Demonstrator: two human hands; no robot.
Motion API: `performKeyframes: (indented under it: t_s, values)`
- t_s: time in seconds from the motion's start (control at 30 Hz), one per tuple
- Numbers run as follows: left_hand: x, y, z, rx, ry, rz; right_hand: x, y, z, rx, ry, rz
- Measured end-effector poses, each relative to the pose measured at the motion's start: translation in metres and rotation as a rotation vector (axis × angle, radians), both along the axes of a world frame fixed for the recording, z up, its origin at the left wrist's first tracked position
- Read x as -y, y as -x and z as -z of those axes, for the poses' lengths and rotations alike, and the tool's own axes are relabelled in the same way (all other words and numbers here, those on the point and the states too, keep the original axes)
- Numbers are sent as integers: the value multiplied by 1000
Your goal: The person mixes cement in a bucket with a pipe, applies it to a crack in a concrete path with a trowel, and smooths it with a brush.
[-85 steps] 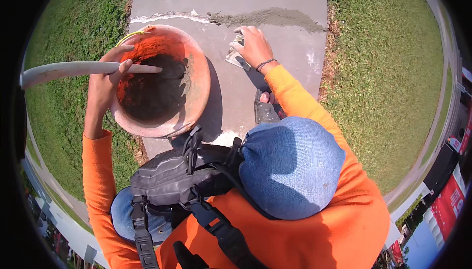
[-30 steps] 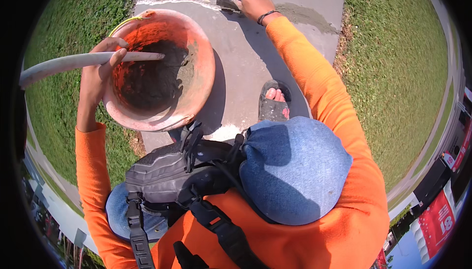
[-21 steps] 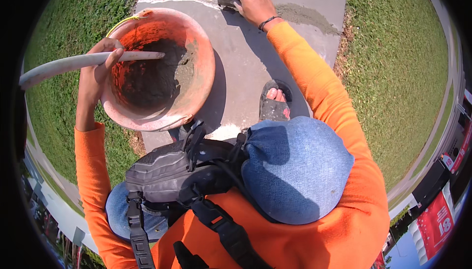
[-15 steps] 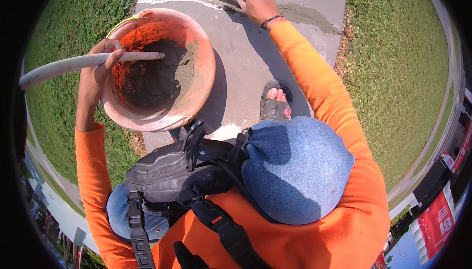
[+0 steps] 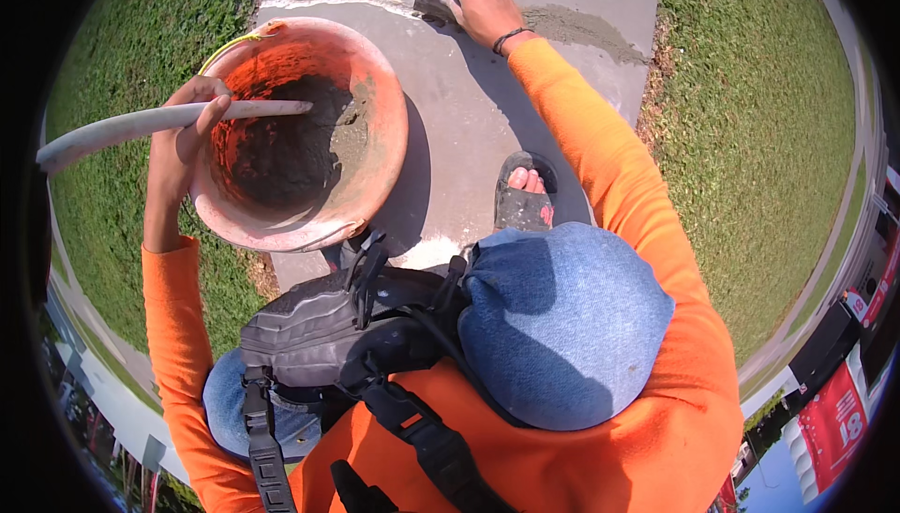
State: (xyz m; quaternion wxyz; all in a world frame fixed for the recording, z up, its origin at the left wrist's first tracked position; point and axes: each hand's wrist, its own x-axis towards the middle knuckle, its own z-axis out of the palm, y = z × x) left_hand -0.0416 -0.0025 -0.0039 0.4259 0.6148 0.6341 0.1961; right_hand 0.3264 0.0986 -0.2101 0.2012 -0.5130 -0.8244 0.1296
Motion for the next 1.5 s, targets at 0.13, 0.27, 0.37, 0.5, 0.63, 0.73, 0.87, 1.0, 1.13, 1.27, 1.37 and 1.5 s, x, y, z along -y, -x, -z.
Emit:
performKeyframes:
  t_s: [0.13, 0.27, 0.37, 0.5, 0.63, 0.73, 0.87, 1.0, 1.13, 1.27, 1.37, 1.5]
  values:
    - [1, -3, -4, -27, 7, -10, 1, -3, -8, 22, 71, 92]
    - [-1, 0, 0, -31, -18, -4, 10, -1, 1, 67, 8, 11]
    - [-1, 1, 0, -21, -9, -10, 8, 2, -8, -33, 32, 46]
    - [1, 1, 1, -20, -10, 0, 6, -5, -12, 47, 109, 15]
    - [-1, 5, 1, 11, 33, 7, 4, -7, 0, -36, 42, 40]
    - [1, 6, 0, -13, 40, 8, 3, -7, -2, -66, 59, 50]
    - [0, 6, 1, -32, 29, 3, 3, -11, 5, 26, 76, 68]
    - [1, 6, 1, -40, 25, 2, -3, -11, -2, -61, 100, 105]
    - [0, 5, 1, -14, 4, -10, 6, -7, 7, 0, 161, 91]
    - [2, 1, 1, 18, -6, -10, 3, -14, 7, -136, 175, 180]
    - [1, 1, 1, -9, -13, -9, 8, -19, 12, -111, 151, 113]
    - [1, 4, 0, -15, 25, -6, 14, -16, 12, -63, 118, 193]
